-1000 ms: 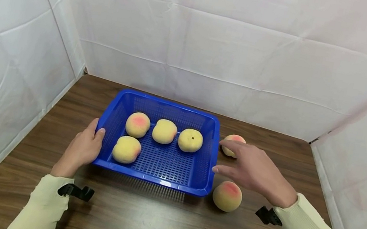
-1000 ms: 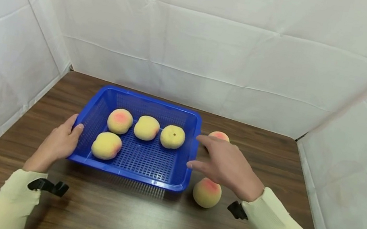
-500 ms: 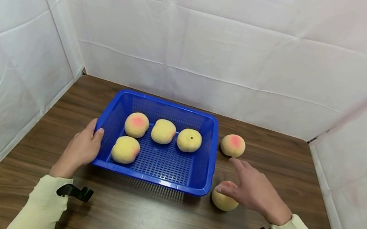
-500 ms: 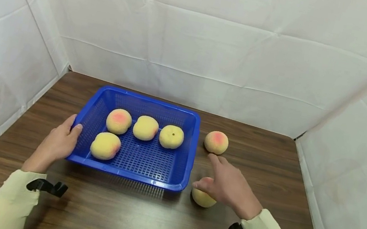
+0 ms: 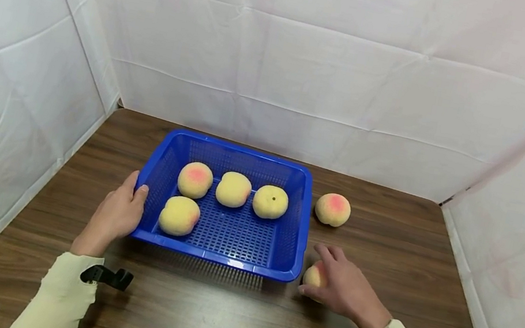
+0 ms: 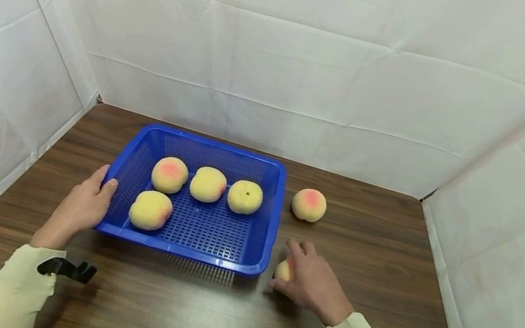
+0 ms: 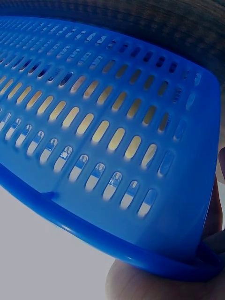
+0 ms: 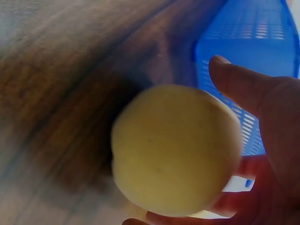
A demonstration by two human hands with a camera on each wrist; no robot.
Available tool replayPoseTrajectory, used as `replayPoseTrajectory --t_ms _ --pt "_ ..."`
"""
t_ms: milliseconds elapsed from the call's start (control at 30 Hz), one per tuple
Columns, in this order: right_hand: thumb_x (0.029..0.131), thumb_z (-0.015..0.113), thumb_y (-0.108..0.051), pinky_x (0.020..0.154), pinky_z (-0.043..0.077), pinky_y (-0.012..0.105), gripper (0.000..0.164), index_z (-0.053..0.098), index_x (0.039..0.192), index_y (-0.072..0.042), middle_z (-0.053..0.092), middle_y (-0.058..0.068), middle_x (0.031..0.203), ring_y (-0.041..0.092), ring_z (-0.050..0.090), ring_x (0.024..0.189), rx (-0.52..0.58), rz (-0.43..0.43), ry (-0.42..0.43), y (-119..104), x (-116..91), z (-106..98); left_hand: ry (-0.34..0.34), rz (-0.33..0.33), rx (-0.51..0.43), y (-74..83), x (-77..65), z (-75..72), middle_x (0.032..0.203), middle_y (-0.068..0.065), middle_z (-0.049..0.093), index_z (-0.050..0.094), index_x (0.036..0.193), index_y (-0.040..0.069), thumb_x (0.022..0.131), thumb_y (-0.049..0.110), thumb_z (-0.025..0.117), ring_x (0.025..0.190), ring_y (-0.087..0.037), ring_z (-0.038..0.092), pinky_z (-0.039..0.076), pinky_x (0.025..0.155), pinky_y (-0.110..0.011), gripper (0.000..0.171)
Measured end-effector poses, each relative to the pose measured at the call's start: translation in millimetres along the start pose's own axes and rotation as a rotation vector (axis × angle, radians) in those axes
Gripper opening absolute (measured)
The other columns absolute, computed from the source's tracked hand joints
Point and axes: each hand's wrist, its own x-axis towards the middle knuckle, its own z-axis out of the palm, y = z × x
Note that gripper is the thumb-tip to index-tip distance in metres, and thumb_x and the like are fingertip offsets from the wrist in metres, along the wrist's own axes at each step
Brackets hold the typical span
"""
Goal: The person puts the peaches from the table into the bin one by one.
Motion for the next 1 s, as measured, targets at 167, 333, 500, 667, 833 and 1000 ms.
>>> replayPoseTrajectory --t_ms 167,333,500,667,833,1000 --pt "0.072 0.077 -0.057 0.077 0.053 0.047 0.082 0.052 0.133 -0.009 0.052 0.015 0.125 0.029 0.058 0.095 -0.025 -0.039 0.022 1.9 0.5 12.4 0.001 -0.001 -0.004 -0.9 -0.2 0.7 0.14 -0.035 0.037 0.01 0.152 0.001 0.107 0.031 0.021 0.121 -0.05 0.042 0.034 0.096 -0.067 0.055" --pt "0.071 0.078 -0.053 0.075 0.052 0.045 0.071 0.059 0.123 -0.009 0.054 0.012 0.116 0.027 0.057 0.09 -0.048 -0.046 0.045 3.8 1.4 21.4 0.008 -0.001 -0.004 -1.7 -0.3 0.7 0.139 -0.034 0.038 0.011 0.152 0.001 0.107 0.032 0.021 0.12 -0.049 0.043 0.035 0.096 -0.067 0.055" --pt "0.07 0.081 -0.046 0.069 0.05 0.041 0.058 0.064 0.113 -0.011 0.056 0.009 0.106 0.022 0.055 0.081 -0.068 -0.077 0.114 5.8 3.4 28.3 0.004 -0.014 -0.008 -2.5 -0.1 0.1 0.141 -0.034 0.037 0.008 0.152 0.002 0.107 0.033 0.021 0.121 -0.05 0.042 0.034 0.097 -0.067 0.057" --pt "0.069 0.079 -0.04 0.064 0.048 0.038 0.049 0.065 0.107 -0.013 0.056 0.006 0.098 0.02 0.052 0.073 -0.079 -0.1 0.155 8.3 5.8 32.1 0.002 -0.015 -0.009 -3.3 0.3 0.1 0.141 -0.034 0.036 0.007 0.152 0.002 0.107 0.035 0.02 0.122 -0.049 0.041 0.033 0.097 -0.067 0.058" --pt "0.067 0.077 -0.04 0.061 0.044 0.034 0.044 0.066 0.103 -0.016 0.055 0.003 0.094 0.017 0.049 0.07 -0.074 -0.103 0.162 11.3 8.2 33.6 0.004 -0.018 -0.009 -3.9 0.6 0.6 0.142 -0.034 0.035 0.007 0.152 0.002 0.107 0.035 0.02 0.124 -0.049 0.039 0.032 0.098 -0.067 0.058" --pt "0.067 0.078 -0.038 0.059 0.043 0.032 0.044 0.066 0.103 -0.015 0.054 0.001 0.093 0.015 0.048 0.069 -0.046 -0.098 0.146 12.9 9.5 32.3 0.0 -0.022 -0.013 -2.8 0.7 0.7 0.143 -0.034 0.033 0.006 0.153 0.002 0.107 0.035 0.021 0.125 -0.05 0.038 0.031 0.099 -0.067 0.058"
